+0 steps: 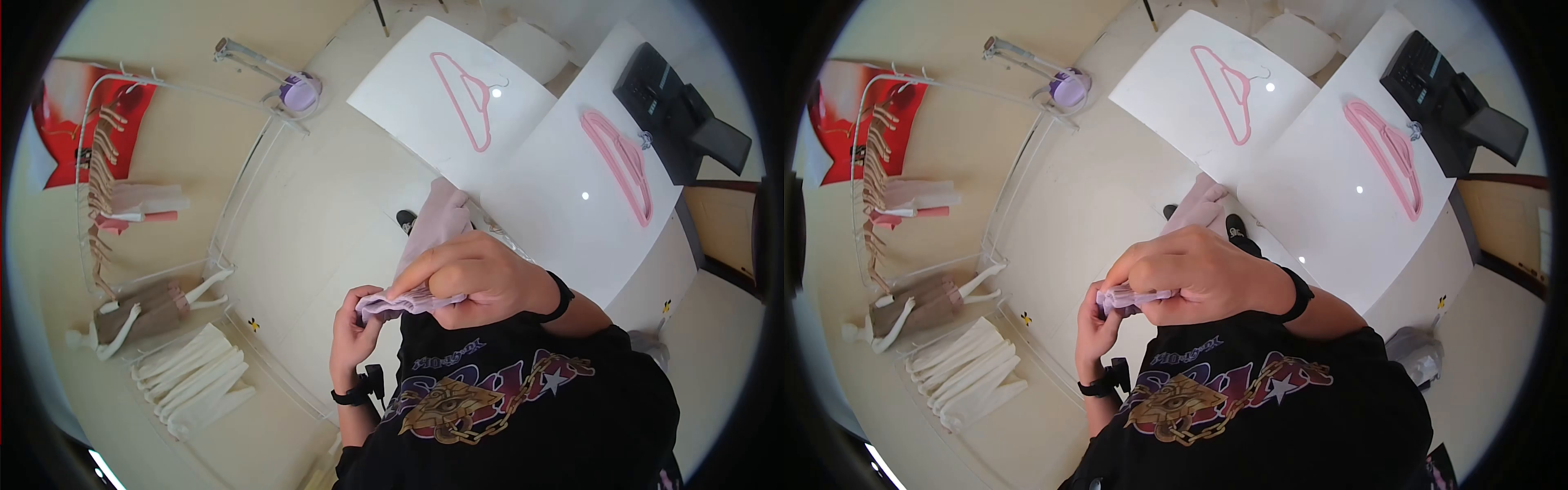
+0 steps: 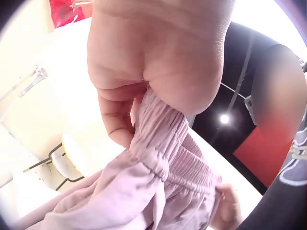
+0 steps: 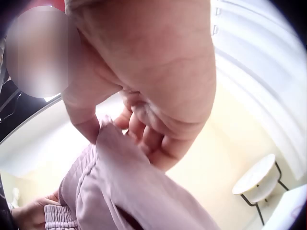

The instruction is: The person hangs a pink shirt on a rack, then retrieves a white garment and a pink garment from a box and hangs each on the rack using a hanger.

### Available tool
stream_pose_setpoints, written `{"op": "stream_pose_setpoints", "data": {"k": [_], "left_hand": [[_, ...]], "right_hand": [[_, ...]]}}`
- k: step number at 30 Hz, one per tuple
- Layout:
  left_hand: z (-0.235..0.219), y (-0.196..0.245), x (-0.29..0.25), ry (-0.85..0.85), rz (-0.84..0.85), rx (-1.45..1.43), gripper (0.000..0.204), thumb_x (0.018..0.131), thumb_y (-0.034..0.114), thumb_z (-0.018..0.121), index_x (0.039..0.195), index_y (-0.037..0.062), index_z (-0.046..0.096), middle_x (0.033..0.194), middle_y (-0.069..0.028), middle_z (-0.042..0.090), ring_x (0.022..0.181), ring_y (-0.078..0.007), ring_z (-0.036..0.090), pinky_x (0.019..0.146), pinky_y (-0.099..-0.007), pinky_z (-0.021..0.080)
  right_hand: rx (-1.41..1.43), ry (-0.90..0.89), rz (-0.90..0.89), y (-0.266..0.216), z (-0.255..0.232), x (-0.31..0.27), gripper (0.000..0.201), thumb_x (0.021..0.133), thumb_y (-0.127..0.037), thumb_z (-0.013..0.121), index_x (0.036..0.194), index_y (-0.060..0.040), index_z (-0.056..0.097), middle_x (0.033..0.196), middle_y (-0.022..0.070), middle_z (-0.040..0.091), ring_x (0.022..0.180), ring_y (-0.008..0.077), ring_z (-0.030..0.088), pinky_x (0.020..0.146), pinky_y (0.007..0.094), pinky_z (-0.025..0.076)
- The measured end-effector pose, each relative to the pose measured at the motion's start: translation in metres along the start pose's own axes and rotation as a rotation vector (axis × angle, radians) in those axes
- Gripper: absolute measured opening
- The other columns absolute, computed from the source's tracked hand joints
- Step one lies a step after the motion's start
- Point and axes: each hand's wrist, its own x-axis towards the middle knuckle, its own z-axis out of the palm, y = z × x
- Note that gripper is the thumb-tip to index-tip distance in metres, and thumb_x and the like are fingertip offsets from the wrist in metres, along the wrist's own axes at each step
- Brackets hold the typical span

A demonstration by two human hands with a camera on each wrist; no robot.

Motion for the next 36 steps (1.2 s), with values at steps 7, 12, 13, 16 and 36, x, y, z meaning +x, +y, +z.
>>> {"op": "stream_pose_setpoints", "data": {"k": [7,12,13,16,36], "left_hand": [[-0.064,0.012,0.093,-0.356,0.062,-0.108,0.031,0.112,0.020,0.066,0.132,-0.0037,0.069,0.108,-0.0035,0.073,0.098,-0.0096,0.065,0.087,-0.0292,0.055],[-0.107,0.028,0.152,-0.557,0.037,-0.133,0.028,0.113,0.017,0.064,0.130,-0.0033,0.071,0.107,-0.0041,0.075,0.099,-0.0109,0.065,0.088,-0.0286,0.054],[-0.112,0.034,0.161,-0.614,0.098,-0.024,0.027,0.112,0.016,0.064,0.130,-0.0026,0.072,0.107,-0.0049,0.075,0.100,-0.0117,0.066,0.088,-0.0286,0.054],[-0.118,0.057,0.183,-0.611,0.208,-0.003,0.037,0.107,0.003,0.065,0.144,0.0018,0.060,0.112,-0.0095,0.076,0.100,-0.0136,0.068,0.088,-0.0295,0.055],[-0.169,0.136,0.217,0.112,0.397,0.020,0.037,0.090,-0.011,0.040,0.123,0.0028,0.047,0.126,-0.0279,0.075,0.114,-0.0249,0.071,0.105,-0.0368,0.053]], "right_hand": [[-0.098,0.220,0.044,0.017,-0.020,0.028,0.022,0.094,0.005,0.065,0.094,-0.0058,0.047,0.120,0.0299,0.076,0.085,0.0263,0.076,0.071,0.0347,0.061],[-0.128,0.363,0.034,0.034,-0.006,0.069,0.026,0.088,0.006,0.070,0.091,-0.0073,0.047,0.117,0.0227,0.079,0.080,0.0211,0.076,0.067,0.0300,0.057],[-0.150,0.355,0.033,0.035,-0.007,0.078,0.026,0.088,0.006,0.070,0.091,-0.0073,0.047,0.117,0.0227,0.079,0.080,0.0211,0.076,0.067,0.0300,0.057],[-0.255,0.290,0.057,0.032,-0.004,0.099,0.027,0.088,0.006,0.071,0.089,-0.0075,0.047,0.116,0.0222,0.079,0.079,0.0211,0.076,0.066,0.0296,0.056],[0.050,0.360,1.067,0.316,-0.130,0.054,0.031,0.104,-0.011,0.063,0.133,-0.0010,0.058,0.125,0.0147,0.074,0.115,0.0201,0.071,0.098,0.0354,0.054]]}}
